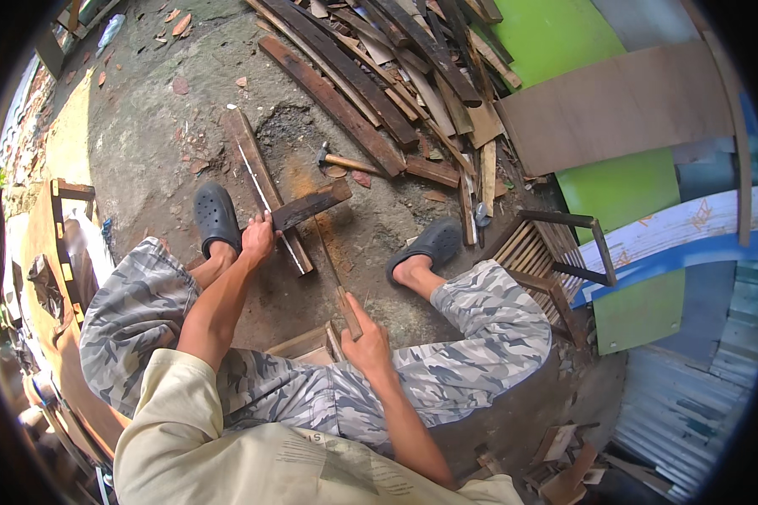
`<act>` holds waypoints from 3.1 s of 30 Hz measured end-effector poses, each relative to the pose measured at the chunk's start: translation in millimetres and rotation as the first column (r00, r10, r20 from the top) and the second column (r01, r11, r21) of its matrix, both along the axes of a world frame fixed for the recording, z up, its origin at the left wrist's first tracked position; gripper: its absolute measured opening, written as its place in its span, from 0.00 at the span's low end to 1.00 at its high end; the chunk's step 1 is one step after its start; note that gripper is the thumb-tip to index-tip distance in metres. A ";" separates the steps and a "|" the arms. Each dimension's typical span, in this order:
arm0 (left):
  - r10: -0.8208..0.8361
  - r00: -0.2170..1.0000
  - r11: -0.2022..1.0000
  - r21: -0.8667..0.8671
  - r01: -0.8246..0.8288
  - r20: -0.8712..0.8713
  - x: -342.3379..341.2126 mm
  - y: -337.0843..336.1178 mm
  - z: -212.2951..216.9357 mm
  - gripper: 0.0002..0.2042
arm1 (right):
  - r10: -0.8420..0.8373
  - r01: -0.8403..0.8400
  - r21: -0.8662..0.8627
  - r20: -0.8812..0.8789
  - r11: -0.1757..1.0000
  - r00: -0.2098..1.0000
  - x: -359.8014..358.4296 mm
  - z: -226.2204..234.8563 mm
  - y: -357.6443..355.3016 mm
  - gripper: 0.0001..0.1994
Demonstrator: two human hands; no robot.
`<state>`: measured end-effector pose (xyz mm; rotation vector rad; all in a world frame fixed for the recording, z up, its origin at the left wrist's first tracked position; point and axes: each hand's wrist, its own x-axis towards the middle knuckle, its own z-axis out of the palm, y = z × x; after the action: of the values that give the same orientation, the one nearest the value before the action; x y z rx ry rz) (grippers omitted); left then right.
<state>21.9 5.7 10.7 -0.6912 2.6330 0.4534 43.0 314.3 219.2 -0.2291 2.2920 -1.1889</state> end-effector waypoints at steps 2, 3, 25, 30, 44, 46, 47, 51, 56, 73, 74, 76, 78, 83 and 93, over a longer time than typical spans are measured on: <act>0.001 1.000 1.000 0.001 -0.001 0.014 -3.3 3.4 0.8 0.34 | -0.012 0.012 0.006 0.031 1.000 0.999 -8.5 7.4 4.0 0.32; -0.003 1.000 1.000 -0.004 0.003 0.026 -2.8 3.4 1.6 0.34 | 0.004 -0.006 0.026 0.051 1.000 0.999 -21.6 14.3 -1.3 0.31; 0.029 0.999 0.999 0.038 -0.028 -0.030 -8.5 8.3 1.6 0.35 | -0.009 0.009 0.051 0.009 0.999 1.000 -47.6 -57.8 -51.8 0.30; 0.057 0.997 0.998 -0.005 -0.057 -0.054 6.0 3.1 -5.3 0.35 | 0.019 -0.023 -0.077 -0.051 0.997 0.998 0.4 -8.3 11.1 0.33; 0.069 0.995 0.993 0.104 -0.061 -0.074 15.0 10.8 -4.2 0.39 | 0.024 -0.024 0.006 0.097 1.000 0.995 -18.7 -24.3 1.9 0.33; 0.049 0.995 0.995 0.094 -0.040 -0.088 8.9 8.7 -3.1 0.39 | 0.030 -0.033 0.031 0.090 0.999 0.996 -15.1 -6.5 10.6 0.33; 0.054 0.994 0.994 0.096 -0.046 -0.090 5.5 6.4 -3.1 0.40 | 0.040 -0.046 0.056 0.107 0.997 0.993 -21.1 -3.6 5.2 0.33; 0.041 0.995 0.993 0.110 -0.031 -0.089 4.5 9.4 -9.8 0.43 | 0.001 -0.009 0.113 0.076 0.994 0.997 -54.6 -35.2 -49.0 0.32; 0.028 0.994 0.980 0.198 -0.006 -0.106 7.9 -2.7 -9.8 0.46 | -0.028 0.025 0.037 0.095 0.999 0.995 -38.5 -53.4 -41.3 0.33; 0.010 0.997 0.933 0.359 -0.037 0.077 7.5 -19.1 -10.8 0.54 | 0.025 -0.023 -0.024 0.082 0.999 0.996 -17.1 -4.1 2.3 0.34; 0.018 0.997 0.928 0.370 -0.044 0.073 7.8 -21.0 -13.7 0.54 | 0.032 -0.033 0.001 0.125 0.999 0.992 -18.5 5.0 3.4 0.34; 0.005 0.994 0.930 0.364 -0.043 0.105 4.6 -21.1 -13.1 0.54 | 0.023 -0.035 0.054 0.207 0.998 0.978 -21.1 13.9 4.7 0.34; 0.003 0.993 0.932 0.359 -0.046 0.119 2.3 -20.9 -11.7 0.54 | 0.041 -0.047 0.058 0.109 0.997 0.993 -40.9 -5.2 -22.5 0.33; -0.019 0.997 0.929 0.369 -0.012 0.080 -5.5 -11.8 -5.1 0.54 | -0.036 0.032 0.053 0.068 0.998 0.997 -63.7 -60.7 -56.1 0.31; 0.000 0.982 0.932 0.356 -0.068 0.188 -1.5 -12.8 -3.0 0.55 | 0.027 -0.041 0.130 0.113 0.991 0.993 -43.7 8.6 -37.9 0.31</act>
<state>20.3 -7.0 7.7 -0.6249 2.2791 0.8172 -0.8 276.4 227.8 -0.1482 2.2497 -1.0029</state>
